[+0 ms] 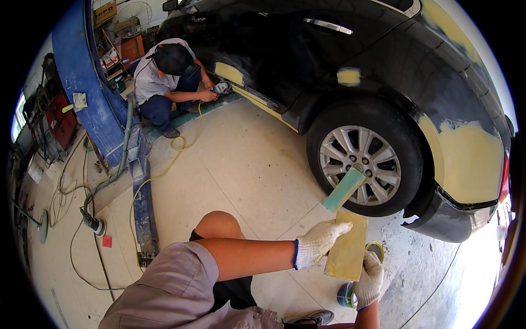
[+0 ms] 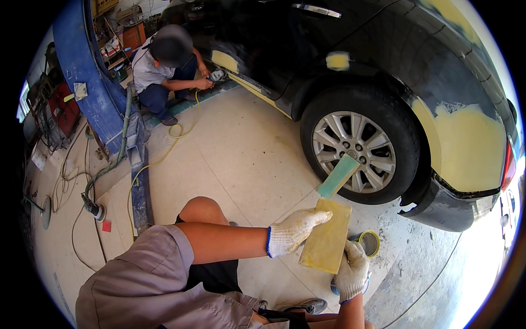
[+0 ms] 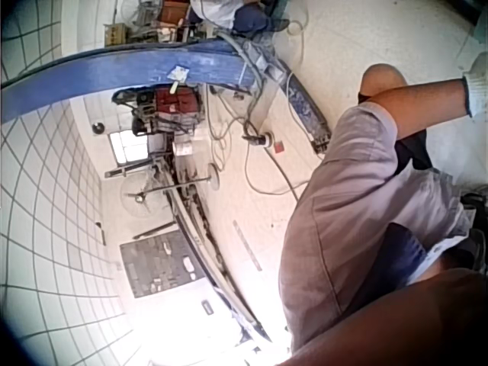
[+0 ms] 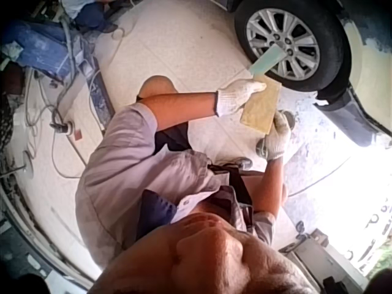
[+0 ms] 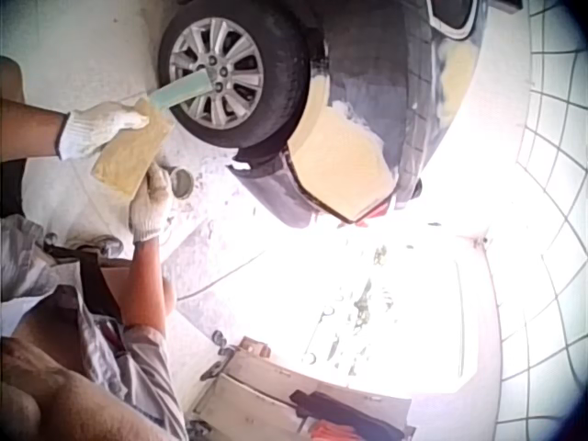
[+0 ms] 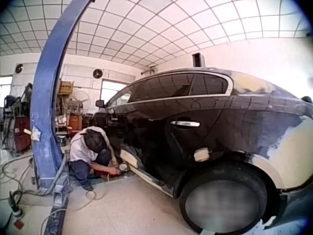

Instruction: The person puts on gloves and uses a putty knife to mix a yellow body filler substance on a flat board. They scrape the material to blend it thoroughly while sitting on the floor of a garage.

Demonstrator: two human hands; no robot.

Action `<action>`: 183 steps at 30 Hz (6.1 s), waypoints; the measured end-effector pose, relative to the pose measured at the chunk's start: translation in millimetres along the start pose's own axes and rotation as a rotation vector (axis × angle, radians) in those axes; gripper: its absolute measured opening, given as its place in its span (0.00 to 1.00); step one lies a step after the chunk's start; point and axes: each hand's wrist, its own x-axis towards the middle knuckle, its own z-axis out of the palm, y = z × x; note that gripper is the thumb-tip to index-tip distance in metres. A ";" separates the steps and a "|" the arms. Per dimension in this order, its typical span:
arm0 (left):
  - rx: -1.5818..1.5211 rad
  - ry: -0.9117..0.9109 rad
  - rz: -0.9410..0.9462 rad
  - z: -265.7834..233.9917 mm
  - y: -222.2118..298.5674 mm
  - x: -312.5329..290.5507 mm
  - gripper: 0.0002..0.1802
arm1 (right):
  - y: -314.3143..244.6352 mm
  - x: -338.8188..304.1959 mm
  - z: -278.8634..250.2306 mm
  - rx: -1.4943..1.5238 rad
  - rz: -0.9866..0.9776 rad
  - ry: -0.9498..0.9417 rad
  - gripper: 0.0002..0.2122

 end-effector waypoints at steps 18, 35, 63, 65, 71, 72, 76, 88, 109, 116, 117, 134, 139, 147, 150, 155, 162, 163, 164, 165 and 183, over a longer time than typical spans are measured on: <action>0.036 0.024 -0.029 0.5 -2.3 -3.0 0.22 | 5.6 -1.9 3.0 0.022 -0.004 -0.012 0.09; 0.077 0.047 -0.025 0.6 -6.2 -5.1 0.23 | 1.2 -2.6 5.4 -0.056 -0.012 -0.017 0.09; 0.111 0.037 -0.055 3.1 -2.7 -9.7 0.22 | 3.4 -0.4 5.5 -0.075 -0.019 -0.057 0.09; 0.116 0.041 -0.057 3.3 -2.3 -9.7 0.21 | 2.1 -0.2 9.1 -0.066 -0.053 -0.030 0.08; 0.102 0.044 -0.064 2.2 -5.4 -7.2 0.22 | 4.6 -0.6 8.1 -0.065 -0.054 -0.032 0.08; 0.102 0.042 -0.064 1.7 -5.2 -7.4 0.23 | 4.5 -0.5 8.5 -0.069 -0.054 -0.032 0.08; 0.105 0.040 -0.063 -1.2 -6.2 -7.0 0.23 | 4.4 -0.9 9.7 -0.082 -0.060 -0.033 0.08; 0.088 0.019 -0.052 -1.5 -7.4 -7.7 0.22 | 0.0 -1.9 9.7 -0.083 -0.050 -0.033 0.08; 0.098 0.054 -0.054 0.8 -5.3 -9.1 0.22 | -7.4 -2.0 9.2 -0.047 0.012 -0.023 0.09; 0.022 0.049 0.005 -0.7 -3.0 -2.3 0.22 | 0.4 -1.4 8.8 0.116 0.077 0.052 0.11; 0.011 0.047 0.002 -1.6 -4.6 -1.6 0.22 | 1.7 -1.1 8.9 0.122 0.082 0.044 0.11; 0.032 0.047 -0.048 1.2 -1.2 -8.7 0.21 | 16.8 -1.7 8.6 0.105 0.055 0.008 0.10; 0.042 0.037 -0.052 1.6 -1.6 -9.7 0.21 | 11.1 -2.4 7.7 0.097 0.075 -0.001 0.10; 0.050 0.027 -0.045 -0.7 -3.5 -9.0 0.21 | 9.6 -2.6 8.9 0.068 0.054 -0.002 0.10; 0.069 0.040 -0.050 2.1 -2.1 -10.2 0.21 | 6.3 -2.4 7.5 0.045 0.045 0.002 0.10; 0.070 0.047 -0.044 0.9 -4.2 -9.7 0.21 | -5.3 -1.4 8.2 0.016 0.032 0.007 0.11; 0.035 0.052 -0.038 4.2 2.1 -14.3 0.21 | -15.6 -2.2 13.2 0.256 0.150 0.201 0.13; 0.028 0.048 -0.032 4.3 2.0 -14.3 0.21 | -13.6 -2.6 13.0 0.241 0.129 0.210 0.14; 0.021 0.043 -0.027 4.4 1.5 -13.7 0.21 | -12.4 -3.0 12.6 0.226 0.109 0.221 0.14; 0.025 0.050 -0.029 4.5 1.2 -13.1 0.21 | -12.5 -3.5 12.1 0.215 0.111 0.215 0.14; -0.261 0.003 -0.178 0.6 11.0 -8.3 0.24 | -34.1 -17.7 3.4 -0.333 -0.618 0.307 0.19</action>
